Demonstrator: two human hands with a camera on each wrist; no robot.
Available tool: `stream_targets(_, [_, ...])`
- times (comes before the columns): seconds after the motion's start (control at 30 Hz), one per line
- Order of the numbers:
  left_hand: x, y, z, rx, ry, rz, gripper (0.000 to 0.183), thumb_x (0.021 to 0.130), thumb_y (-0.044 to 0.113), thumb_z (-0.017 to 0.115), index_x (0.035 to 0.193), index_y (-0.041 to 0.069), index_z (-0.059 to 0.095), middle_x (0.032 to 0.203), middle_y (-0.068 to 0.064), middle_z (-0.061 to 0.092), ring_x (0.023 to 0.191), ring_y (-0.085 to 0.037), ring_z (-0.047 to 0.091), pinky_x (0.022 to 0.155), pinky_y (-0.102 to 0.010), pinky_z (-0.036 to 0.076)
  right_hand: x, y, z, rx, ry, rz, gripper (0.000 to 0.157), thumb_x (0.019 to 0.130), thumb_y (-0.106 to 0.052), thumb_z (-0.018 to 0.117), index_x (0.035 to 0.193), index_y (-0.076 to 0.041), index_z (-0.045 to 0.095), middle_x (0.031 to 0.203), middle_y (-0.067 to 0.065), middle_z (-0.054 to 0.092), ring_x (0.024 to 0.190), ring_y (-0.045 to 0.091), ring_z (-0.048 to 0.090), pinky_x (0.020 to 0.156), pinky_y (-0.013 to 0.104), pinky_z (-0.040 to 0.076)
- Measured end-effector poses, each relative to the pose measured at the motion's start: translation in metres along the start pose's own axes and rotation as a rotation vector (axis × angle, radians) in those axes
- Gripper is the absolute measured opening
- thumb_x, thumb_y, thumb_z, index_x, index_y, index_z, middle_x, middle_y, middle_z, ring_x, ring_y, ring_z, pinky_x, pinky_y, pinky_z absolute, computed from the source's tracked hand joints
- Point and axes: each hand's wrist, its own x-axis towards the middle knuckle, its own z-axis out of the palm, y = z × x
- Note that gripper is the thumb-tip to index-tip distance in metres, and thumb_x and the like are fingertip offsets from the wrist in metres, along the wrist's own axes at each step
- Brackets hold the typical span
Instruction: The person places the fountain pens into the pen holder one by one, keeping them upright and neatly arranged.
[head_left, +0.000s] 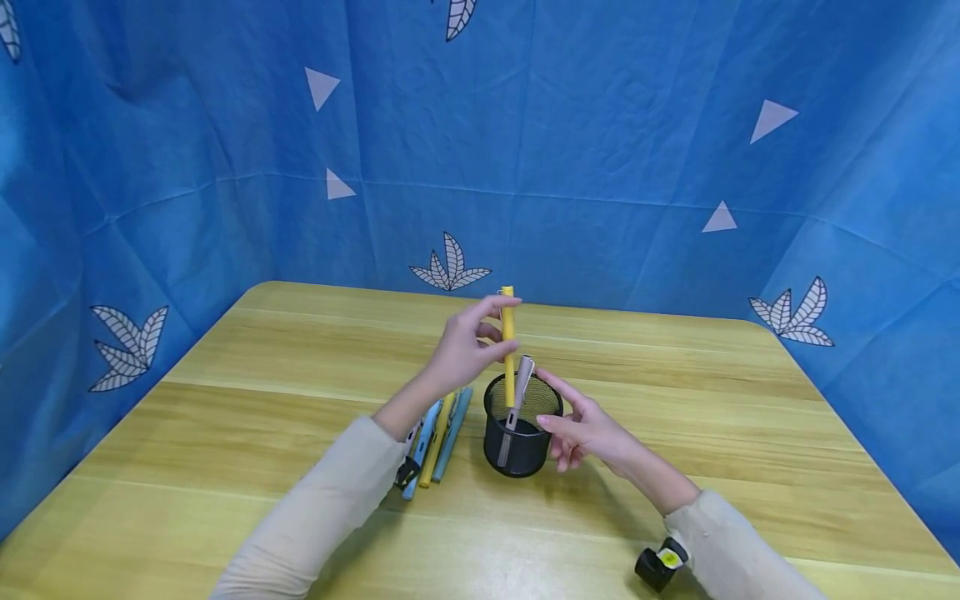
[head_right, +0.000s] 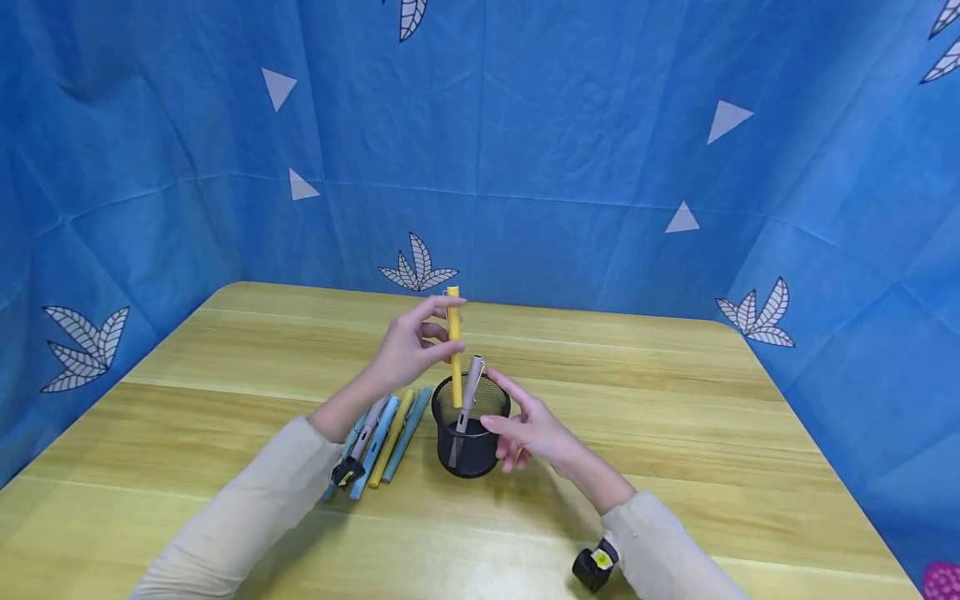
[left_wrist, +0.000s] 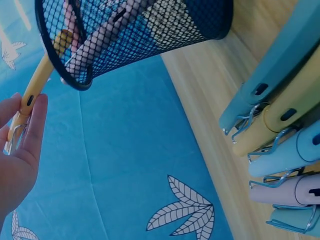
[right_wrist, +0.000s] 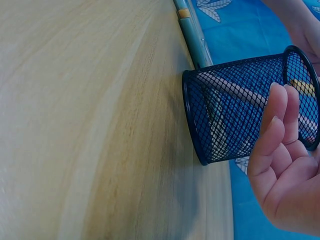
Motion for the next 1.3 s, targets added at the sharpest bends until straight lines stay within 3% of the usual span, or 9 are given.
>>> stream_targets(0.23, [-0.004, 0.0, 0.005, 0.08, 0.016, 0.062, 0.048, 0.076, -0.005, 0.066, 0.121, 0.004, 0.051, 0.103, -0.016, 0.051, 0.069, -0.016, 0.061, 0.054, -0.021, 0.051, 0.0, 0.0, 0.0, 0.005, -0.003, 0.001, 0.069, 0.09, -0.022, 0.054, 0.144, -0.025, 0.011, 0.056, 0.008, 0.057, 0.045, 0.017, 0.058, 0.041, 0.024, 0.045])
stream_targets(1.3, [-0.015, -0.009, 0.02, 0.173, -0.062, 0.057, 0.046, 0.076, -0.002, 0.068, 0.119, 0.003, 0.052, 0.103, -0.013, 0.052, 0.07, -0.017, 0.061, 0.053, -0.018, 0.049, 0.001, 0.002, -0.001, -0.015, -0.006, -0.016, 0.067, 0.091, -0.021, 0.052, 0.144, -0.026, 0.011, 0.057, 0.009, 0.057, 0.045, 0.017, 0.058, 0.04, 0.024, 0.045])
